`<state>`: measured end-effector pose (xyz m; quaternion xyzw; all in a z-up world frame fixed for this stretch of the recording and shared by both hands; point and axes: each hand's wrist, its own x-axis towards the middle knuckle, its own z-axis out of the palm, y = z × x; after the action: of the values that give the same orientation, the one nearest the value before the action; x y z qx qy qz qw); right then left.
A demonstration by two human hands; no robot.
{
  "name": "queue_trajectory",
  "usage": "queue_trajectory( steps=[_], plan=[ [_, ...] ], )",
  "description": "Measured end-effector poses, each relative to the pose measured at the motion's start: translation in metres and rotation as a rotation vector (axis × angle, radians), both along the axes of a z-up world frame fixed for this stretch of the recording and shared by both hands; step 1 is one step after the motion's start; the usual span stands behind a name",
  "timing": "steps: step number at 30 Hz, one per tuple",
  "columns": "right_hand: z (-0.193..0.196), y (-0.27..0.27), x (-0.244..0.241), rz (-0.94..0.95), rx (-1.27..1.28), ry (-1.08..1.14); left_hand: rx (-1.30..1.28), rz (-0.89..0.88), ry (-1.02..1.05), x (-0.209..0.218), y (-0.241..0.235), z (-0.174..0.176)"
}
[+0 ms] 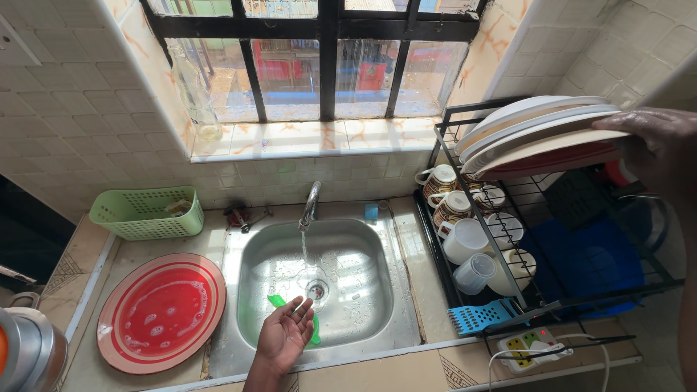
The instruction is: Washing and rinsing plates and bowls in a sink and placing them on a drying rack
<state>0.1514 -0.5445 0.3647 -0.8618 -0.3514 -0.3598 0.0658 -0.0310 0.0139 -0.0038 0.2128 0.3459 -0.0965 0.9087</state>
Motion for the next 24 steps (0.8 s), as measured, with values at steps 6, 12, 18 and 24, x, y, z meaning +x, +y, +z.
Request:
queue_trajectory(
  steps=[6, 12, 18, 24],
  plan=[
    [0.000, 0.012, 0.002, -0.169, -0.228, -0.193, -0.015, 0.012, -0.012, 0.001, 0.002, -0.005],
    [0.002, 0.029, 0.007, -0.098, -0.167, -0.178, -0.010, 0.024, -0.009, 0.000, 0.000, -0.002],
    [0.002, 0.045, -0.004, -0.181, -0.183, -0.268, -0.022, 0.016, -0.018, -0.004, -0.001, -0.003],
    [-0.035, 0.006, 0.010, 0.101, 0.199, -0.001, -0.041, 0.077, -0.010, -0.011, 0.006, -0.008]
  ],
)
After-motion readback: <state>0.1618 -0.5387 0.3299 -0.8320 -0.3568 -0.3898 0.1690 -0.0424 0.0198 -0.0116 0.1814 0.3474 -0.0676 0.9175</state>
